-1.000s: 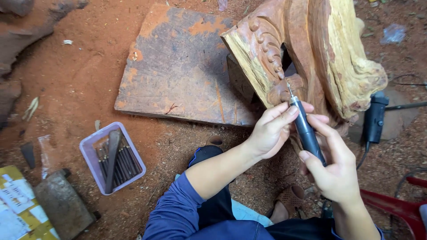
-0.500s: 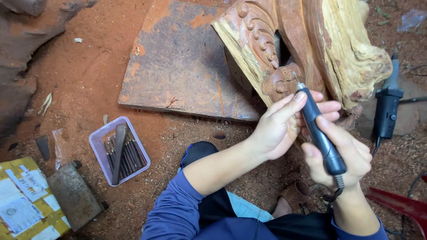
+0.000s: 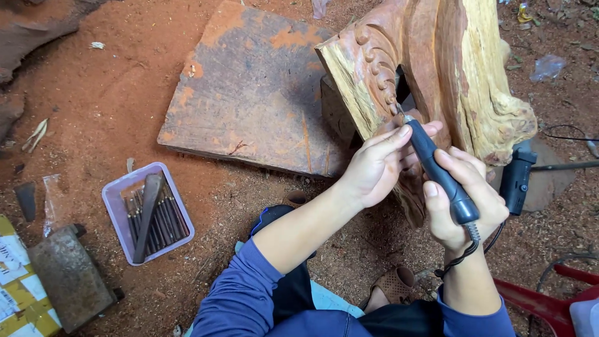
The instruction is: Carving intricate decorative patterns into a large piece of wood using a handheld electric rotary tool
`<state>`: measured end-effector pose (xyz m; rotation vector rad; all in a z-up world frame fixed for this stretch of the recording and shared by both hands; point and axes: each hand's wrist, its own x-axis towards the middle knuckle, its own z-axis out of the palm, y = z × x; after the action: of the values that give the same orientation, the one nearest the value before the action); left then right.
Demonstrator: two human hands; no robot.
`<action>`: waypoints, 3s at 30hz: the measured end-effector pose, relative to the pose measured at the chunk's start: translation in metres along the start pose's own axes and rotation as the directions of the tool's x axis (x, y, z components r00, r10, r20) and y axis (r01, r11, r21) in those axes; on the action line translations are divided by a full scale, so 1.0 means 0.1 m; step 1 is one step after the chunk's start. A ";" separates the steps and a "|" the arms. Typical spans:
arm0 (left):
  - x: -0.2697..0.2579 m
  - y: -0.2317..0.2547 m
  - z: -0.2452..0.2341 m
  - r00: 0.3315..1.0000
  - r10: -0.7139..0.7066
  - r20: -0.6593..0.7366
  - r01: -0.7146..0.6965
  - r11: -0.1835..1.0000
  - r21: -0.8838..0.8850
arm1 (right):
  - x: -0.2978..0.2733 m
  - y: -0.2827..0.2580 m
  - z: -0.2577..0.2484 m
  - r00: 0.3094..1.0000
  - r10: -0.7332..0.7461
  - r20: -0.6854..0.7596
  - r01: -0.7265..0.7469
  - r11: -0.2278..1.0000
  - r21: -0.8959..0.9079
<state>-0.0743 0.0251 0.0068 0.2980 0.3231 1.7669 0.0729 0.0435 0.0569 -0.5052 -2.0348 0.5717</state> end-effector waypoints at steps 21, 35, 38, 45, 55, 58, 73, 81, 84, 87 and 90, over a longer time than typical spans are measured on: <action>0.02 -0.03 -0.06 0.999 0.022 0.040 -0.022 1.000 0.000 | 0.10 -0.02 0.00 0.990 0.141 -0.002 -0.140 0.982 0.128; 0.00 -0.03 -0.02 0.999 0.033 -0.008 -0.033 0.999 0.038 | 0.01 0.10 0.04 0.996 0.091 -0.013 -0.090 0.994 0.069; 0.01 -0.04 -0.02 0.999 0.035 -0.013 -0.034 0.999 0.036 | 0.01 0.10 0.05 0.995 0.098 -0.012 -0.096 0.993 0.073; 0.00 -0.02 0.01 0.999 0.026 -0.047 -0.026 1.000 -0.002 | 0.00 0.21 0.07 0.985 0.159 -0.073 -0.144 0.973 0.178; -0.03 0.02 0.11 0.997 0.034 -0.065 -0.028 0.994 0.101 | -0.14 0.64 0.15 0.934 0.336 -0.121 -0.217 0.804 0.554; -0.03 0.01 0.12 0.996 0.041 -0.080 -0.032 0.994 0.103 | -0.13 0.64 0.17 0.942 0.312 -0.123 -0.191 0.800 0.568; -0.01 0.00 0.03 0.998 0.042 -0.056 -0.040 0.998 0.038 | -0.06 0.36 0.18 0.983 0.137 -0.125 -0.101 0.960 0.259; -0.10 0.16 0.06 0.998 -0.050 0.047 0.045 0.993 0.105 | -0.10 0.29 0.17 0.994 -0.032 -0.102 0.051 0.982 0.183; -0.07 0.16 0.03 0.999 -0.052 -0.007 0.052 0.997 0.053 | -0.09 0.23 0.17 0.997 0.010 -0.070 0.000 0.991 0.132; -0.06 0.18 0.03 0.997 -0.072 -0.030 0.073 0.996 0.042 | -0.03 0.15 0.20 0.997 0.012 -0.072 -0.006 0.996 0.090; -0.05 0.17 0.03 0.996 -0.073 -0.051 0.075 0.997 0.026 | -0.02 0.12 0.22 0.996 0.044 -0.072 -0.039 0.997 0.071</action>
<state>-0.0874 0.0167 0.0159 0.2589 0.3904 1.7001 0.0561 0.0477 0.0380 -0.5208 -1.9317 0.6371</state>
